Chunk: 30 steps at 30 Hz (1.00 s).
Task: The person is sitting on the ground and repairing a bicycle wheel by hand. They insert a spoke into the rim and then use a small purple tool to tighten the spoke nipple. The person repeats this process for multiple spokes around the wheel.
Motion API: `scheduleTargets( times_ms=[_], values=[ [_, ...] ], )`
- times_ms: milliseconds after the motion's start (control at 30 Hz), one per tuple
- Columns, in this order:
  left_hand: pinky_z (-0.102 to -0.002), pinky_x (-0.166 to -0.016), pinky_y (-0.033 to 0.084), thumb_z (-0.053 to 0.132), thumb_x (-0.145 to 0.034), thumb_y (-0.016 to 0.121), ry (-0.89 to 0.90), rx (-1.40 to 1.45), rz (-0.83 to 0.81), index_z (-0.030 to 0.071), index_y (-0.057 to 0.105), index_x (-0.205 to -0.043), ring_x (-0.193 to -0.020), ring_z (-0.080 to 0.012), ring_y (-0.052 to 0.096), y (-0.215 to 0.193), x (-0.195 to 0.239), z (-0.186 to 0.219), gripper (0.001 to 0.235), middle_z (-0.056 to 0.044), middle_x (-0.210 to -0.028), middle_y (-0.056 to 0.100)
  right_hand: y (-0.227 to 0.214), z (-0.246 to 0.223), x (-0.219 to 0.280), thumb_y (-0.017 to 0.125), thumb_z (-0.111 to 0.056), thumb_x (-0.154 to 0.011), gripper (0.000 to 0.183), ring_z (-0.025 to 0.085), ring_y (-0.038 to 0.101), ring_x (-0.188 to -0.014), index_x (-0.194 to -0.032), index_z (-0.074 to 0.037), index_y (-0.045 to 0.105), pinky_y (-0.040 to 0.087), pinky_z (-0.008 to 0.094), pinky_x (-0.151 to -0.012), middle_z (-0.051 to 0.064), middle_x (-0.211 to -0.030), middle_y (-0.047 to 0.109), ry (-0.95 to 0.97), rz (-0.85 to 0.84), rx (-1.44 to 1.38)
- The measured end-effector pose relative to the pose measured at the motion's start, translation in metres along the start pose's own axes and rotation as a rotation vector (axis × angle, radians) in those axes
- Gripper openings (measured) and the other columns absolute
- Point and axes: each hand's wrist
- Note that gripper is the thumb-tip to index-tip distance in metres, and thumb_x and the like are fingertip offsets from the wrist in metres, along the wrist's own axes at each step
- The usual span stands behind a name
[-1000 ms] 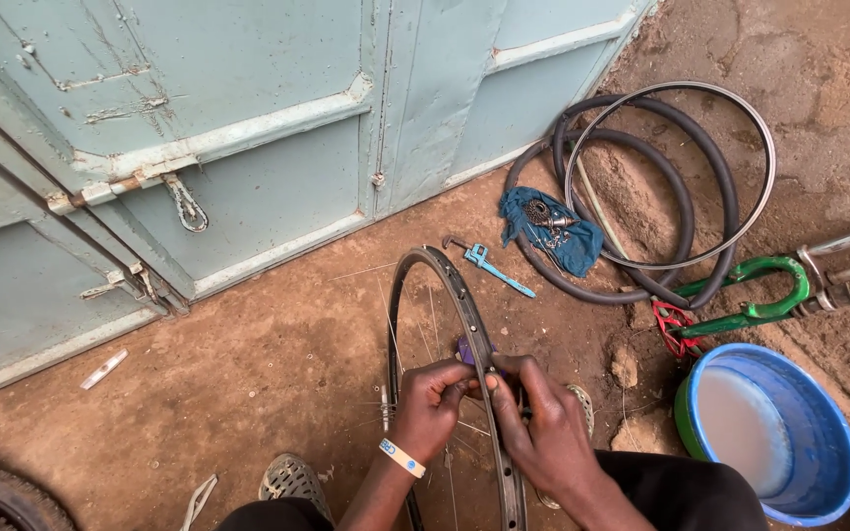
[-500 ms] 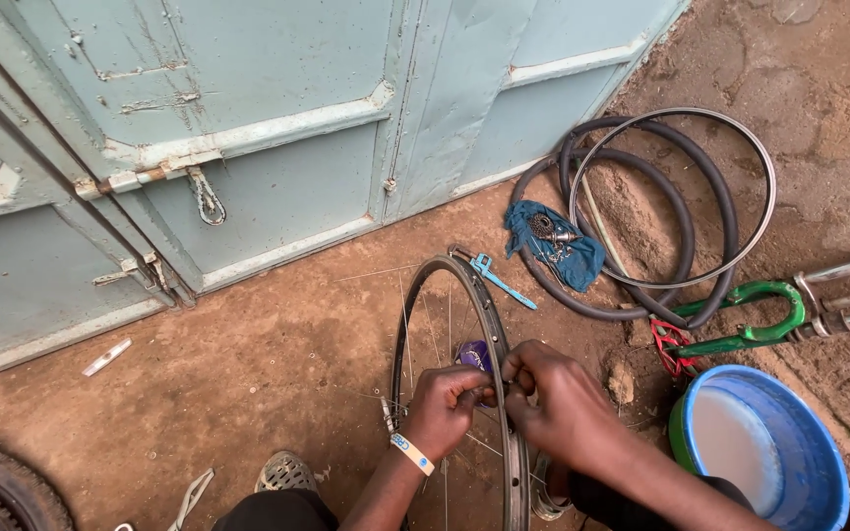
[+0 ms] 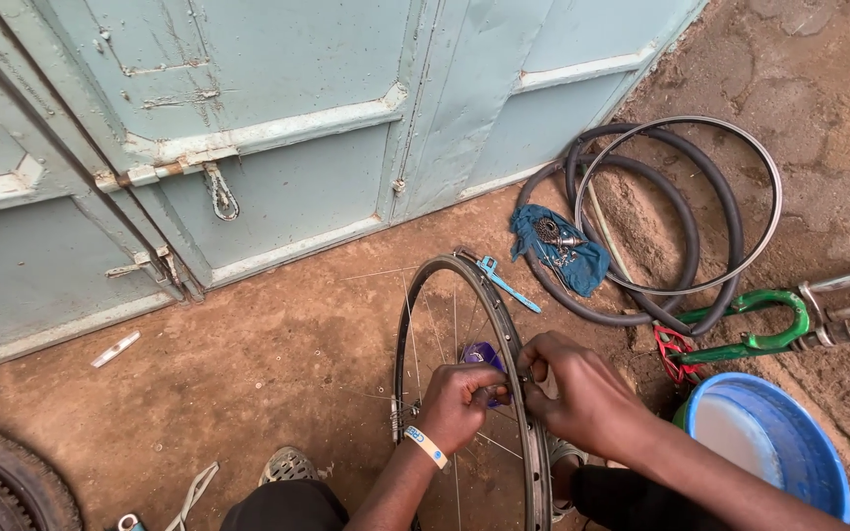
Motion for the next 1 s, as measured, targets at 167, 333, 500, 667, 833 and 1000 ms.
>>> scheduleTargets(
  times_ms=[167,333,500,667,833,1000],
  values=[
    [-0.031,-0.065,0.064,-0.016,-0.08,0.066,0.022,0.017,0.007,0.006,0.076,-0.083,-0.073,-0.0182,0.076,-0.003,-0.001,0.007,0.025,-0.006,-0.084,0.079,0.013,0.012,0.004,0.06,-0.031,-0.091,0.015,0.039,0.064,-0.053,-0.098,-0.018,0.057,0.048,0.056,-0.043,0.009,-0.095,0.053,-0.321,0.137,0.46],
    [-0.032,-0.062,0.06,-0.015,-0.078,0.063,0.036,0.004,0.001,0.007,0.075,-0.079,-0.072,-0.0188,0.076,-0.001,-0.001,0.005,0.025,-0.005,-0.08,0.078,0.009,0.0,0.001,0.059,-0.017,-0.087,0.007,0.036,0.067,-0.065,-0.093,-0.015,0.056,0.053,0.053,-0.057,0.004,-0.094,0.059,-0.143,0.045,0.251],
    [-0.033,-0.062,0.06,-0.018,-0.073,0.058,0.072,-0.037,-0.006,0.007,0.074,-0.081,-0.072,-0.0194,0.076,-0.001,0.0,0.003,0.031,-0.005,-0.081,0.078,-0.006,-0.011,0.008,0.064,-0.026,-0.08,0.02,0.019,0.066,-0.08,-0.1,-0.023,0.065,0.051,0.04,-0.071,-0.005,-0.09,0.063,0.07,-0.02,0.081],
    [-0.033,-0.061,0.058,-0.014,-0.078,0.062,0.067,-0.046,0.003,0.008,0.075,-0.08,-0.073,-0.0195,0.077,-0.003,-0.001,0.011,0.025,-0.005,-0.082,0.079,0.012,0.009,0.008,0.059,-0.028,-0.094,0.014,0.034,0.063,-0.051,-0.093,-0.015,0.056,0.049,0.053,-0.042,0.007,-0.09,0.051,-0.302,0.136,0.413],
    [-0.035,-0.062,0.06,-0.018,-0.072,0.059,0.047,-0.062,0.023,0.008,0.076,-0.082,-0.075,-0.0205,0.078,0.001,0.001,0.004,0.033,-0.005,-0.084,0.08,0.001,0.001,0.001,0.07,-0.012,-0.075,0.021,0.013,0.064,-0.077,-0.094,-0.02,0.066,0.052,0.032,-0.066,-0.004,-0.09,0.065,0.124,-0.05,-0.047],
    [-0.032,-0.064,0.063,-0.015,-0.078,0.064,0.034,-0.035,0.042,0.007,0.077,-0.084,-0.073,-0.02,0.078,-0.001,-0.001,0.009,0.026,-0.007,-0.084,0.08,0.004,0.009,0.0,0.063,-0.027,-0.092,0.012,0.032,0.064,-0.051,-0.092,-0.015,0.061,0.05,0.052,-0.043,0.007,-0.087,0.053,-0.361,0.112,0.455]
  ],
)
Point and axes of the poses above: each hand's wrist, its own x-axis away from the middle knuckle, its own y-axis out of the palm, z = x × y
